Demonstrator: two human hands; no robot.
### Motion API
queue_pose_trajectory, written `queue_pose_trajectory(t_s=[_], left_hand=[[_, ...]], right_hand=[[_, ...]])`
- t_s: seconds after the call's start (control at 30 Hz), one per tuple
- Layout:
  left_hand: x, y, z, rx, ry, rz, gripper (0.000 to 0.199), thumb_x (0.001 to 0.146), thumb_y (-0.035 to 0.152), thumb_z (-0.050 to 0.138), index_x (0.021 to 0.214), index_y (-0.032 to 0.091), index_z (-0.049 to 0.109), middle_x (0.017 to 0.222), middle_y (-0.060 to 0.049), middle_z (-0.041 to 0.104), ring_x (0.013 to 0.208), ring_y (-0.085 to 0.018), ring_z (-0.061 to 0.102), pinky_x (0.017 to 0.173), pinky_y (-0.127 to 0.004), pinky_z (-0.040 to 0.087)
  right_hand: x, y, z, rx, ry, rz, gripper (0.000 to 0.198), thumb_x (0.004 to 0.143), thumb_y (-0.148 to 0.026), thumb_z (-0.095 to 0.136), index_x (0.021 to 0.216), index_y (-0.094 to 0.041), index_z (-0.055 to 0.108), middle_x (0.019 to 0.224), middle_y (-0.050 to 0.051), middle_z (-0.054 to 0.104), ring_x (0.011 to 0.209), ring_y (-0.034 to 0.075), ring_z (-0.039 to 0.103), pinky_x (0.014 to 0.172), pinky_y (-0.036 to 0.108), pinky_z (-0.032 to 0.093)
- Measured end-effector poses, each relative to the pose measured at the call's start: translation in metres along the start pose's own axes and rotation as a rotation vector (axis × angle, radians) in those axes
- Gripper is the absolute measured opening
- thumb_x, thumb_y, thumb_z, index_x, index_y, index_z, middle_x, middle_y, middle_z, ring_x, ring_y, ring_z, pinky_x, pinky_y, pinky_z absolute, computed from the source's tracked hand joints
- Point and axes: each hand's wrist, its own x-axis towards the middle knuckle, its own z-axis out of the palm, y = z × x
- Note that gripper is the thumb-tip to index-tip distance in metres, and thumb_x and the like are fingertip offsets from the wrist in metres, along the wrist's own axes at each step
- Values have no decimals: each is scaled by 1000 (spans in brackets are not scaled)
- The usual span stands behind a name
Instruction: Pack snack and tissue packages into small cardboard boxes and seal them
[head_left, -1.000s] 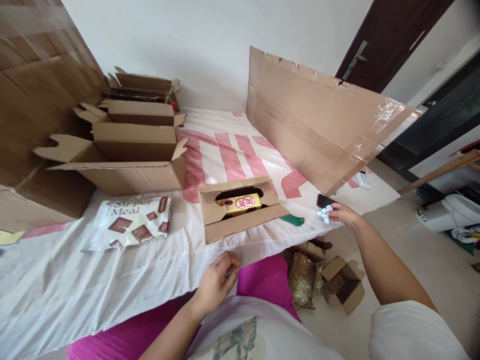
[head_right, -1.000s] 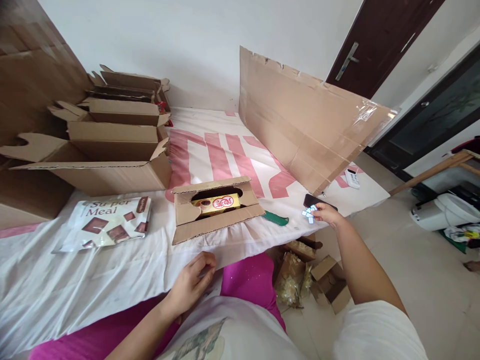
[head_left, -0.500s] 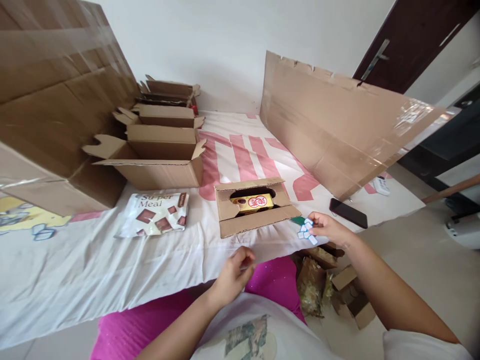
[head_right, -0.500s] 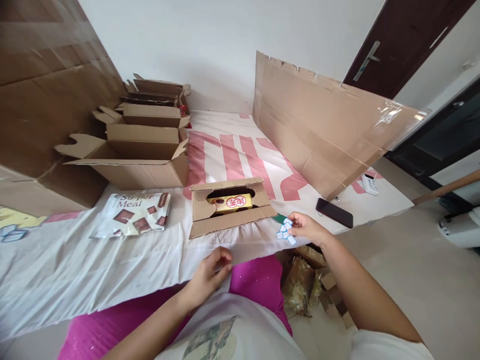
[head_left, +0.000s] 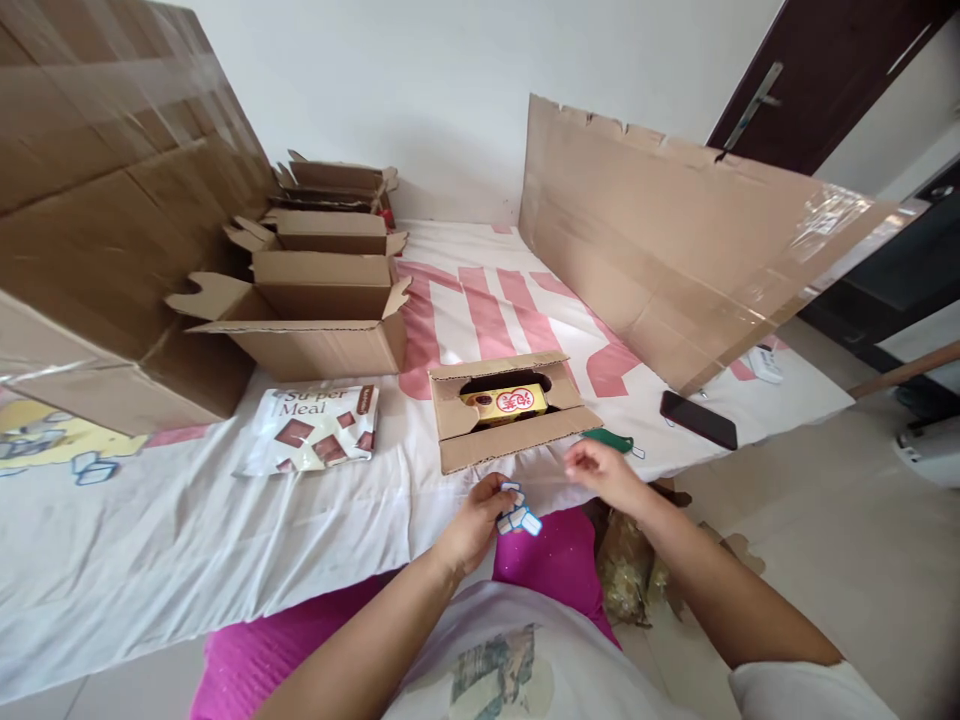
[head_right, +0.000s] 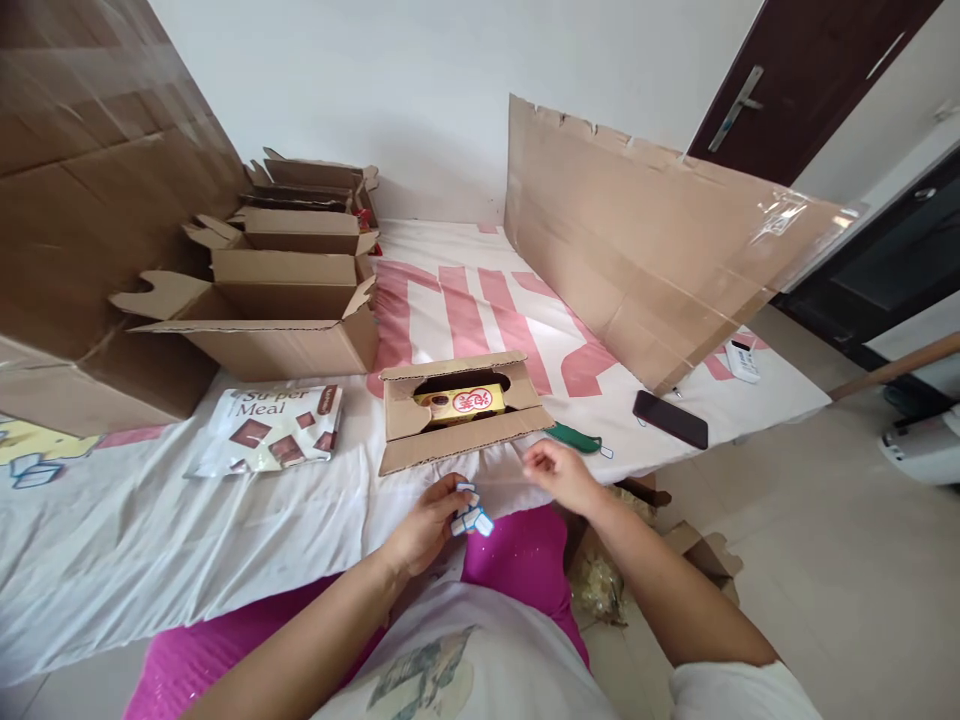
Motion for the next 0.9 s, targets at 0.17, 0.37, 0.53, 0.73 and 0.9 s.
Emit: queue_pose_trajectory(t_s=[0.17, 0.37, 0.53, 0.73, 0.9], left_hand=[[-7, 13, -8, -78, 106, -40, 28, 63, 25, 72, 80, 19, 50, 67, 5, 57, 57, -11, 58, 54, -26, 51], [-4, 13, -4, -119, 127, -22, 29, 64, 24, 71, 82, 18, 49, 75, 0, 64, 63, -14, 64, 53, -26, 55], [-3, 9, -6, -138, 119, 1, 34, 63, 24, 75, 83, 19, 47, 75, 3, 61, 65, -14, 65, 55, -27, 56], [-7, 6, -5, -63, 95, 57, 43, 61, 28, 82, 85, 20, 47, 81, 5, 57, 69, -12, 65, 61, -28, 58], [-12, 4, -1, 15, 105, 129, 44, 60, 25, 82, 88, 19, 48, 83, 3, 57, 71, -12, 61, 61, -28, 58]], right_hand=[[14, 51, -76, -216, 353, 185, 14, 74, -33, 61, 80, -22, 61, 76, 2, 65, 74, 18, 60, 71, 31, 47], [8, 80, -94, -359, 361, 309, 8, 63, -25, 68, 69, -23, 63, 64, -2, 62, 61, 15, 55, 59, 27, 39], [3, 73, -96, -370, 332, 286, 11, 68, -30, 63, 62, -23, 57, 59, 0, 60, 58, 17, 52, 57, 28, 37], [-9, 8, -39, -131, 89, -31, 21, 78, -43, 59, 82, -22, 60, 79, 2, 67, 73, 18, 59, 68, 29, 46], [-13, -52, 36, -21, -215, -204, 9, 82, -32, 59, 82, -23, 59, 76, 0, 66, 66, 15, 58, 61, 27, 46]])
